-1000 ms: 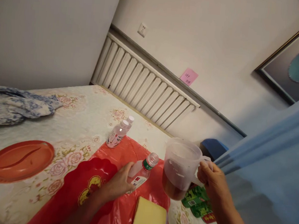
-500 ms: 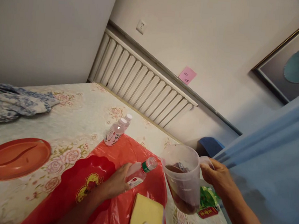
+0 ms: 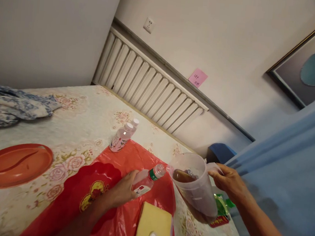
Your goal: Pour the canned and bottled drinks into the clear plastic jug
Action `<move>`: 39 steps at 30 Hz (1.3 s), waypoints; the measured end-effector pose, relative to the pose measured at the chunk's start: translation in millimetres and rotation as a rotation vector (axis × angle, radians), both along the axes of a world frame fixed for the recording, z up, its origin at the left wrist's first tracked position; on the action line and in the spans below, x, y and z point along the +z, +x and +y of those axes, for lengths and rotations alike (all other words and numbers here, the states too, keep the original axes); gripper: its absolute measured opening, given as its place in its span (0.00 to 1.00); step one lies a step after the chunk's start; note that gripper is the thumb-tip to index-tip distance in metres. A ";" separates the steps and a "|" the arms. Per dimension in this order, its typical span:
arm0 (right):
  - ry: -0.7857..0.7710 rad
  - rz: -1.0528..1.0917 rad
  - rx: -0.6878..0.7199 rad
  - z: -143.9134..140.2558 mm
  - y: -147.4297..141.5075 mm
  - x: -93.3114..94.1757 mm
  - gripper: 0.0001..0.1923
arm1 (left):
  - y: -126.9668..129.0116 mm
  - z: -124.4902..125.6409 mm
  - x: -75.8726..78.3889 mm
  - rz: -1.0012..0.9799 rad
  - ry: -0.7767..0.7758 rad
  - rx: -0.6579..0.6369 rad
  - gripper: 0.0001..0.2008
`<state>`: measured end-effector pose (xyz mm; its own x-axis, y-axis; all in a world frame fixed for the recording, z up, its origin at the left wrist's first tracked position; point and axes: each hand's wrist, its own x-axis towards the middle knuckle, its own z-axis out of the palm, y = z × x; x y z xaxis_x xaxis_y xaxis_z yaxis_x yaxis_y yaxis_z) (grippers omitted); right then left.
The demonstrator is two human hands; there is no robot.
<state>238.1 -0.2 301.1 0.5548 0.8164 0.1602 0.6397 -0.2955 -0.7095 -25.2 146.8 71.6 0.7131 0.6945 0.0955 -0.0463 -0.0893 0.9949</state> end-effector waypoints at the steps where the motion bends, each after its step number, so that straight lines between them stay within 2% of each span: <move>1: -0.018 -0.020 0.008 0.4 0.0 0.7 0.17 | -0.7 -0.3 1.7 0.030 0.016 -0.001 0.30; 4: -0.083 -0.081 0.056 1.4 -1.2 3.5 0.19 | -1.8 -0.4 4.9 0.112 0.067 -0.012 0.31; 9: -0.150 -0.133 0.112 3.4 -5.7 8.9 0.20 | 0.2 0.8 2.3 0.128 0.113 -0.012 0.32; 19: -0.178 -0.175 0.142 8.9 -10.5 16.1 0.23 | -0.9 -0.9 5.4 0.108 0.076 0.000 0.32; 24: -0.175 -0.171 0.146 8.7 -6.4 16.1 0.20 | -0.2 -0.6 3.7 0.100 0.076 0.002 0.32; 39: -0.184 -0.152 0.172 10.0 -2.3 18.5 0.19 | 2.5 -1.9 -0.9 0.008 0.033 -0.006 0.24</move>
<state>235.8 9.9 319.7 0.3870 0.9193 0.0711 0.7861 -0.2886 -0.5466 -22.8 144.9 70.7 0.7183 0.6866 0.1123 -0.0389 -0.1215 0.9918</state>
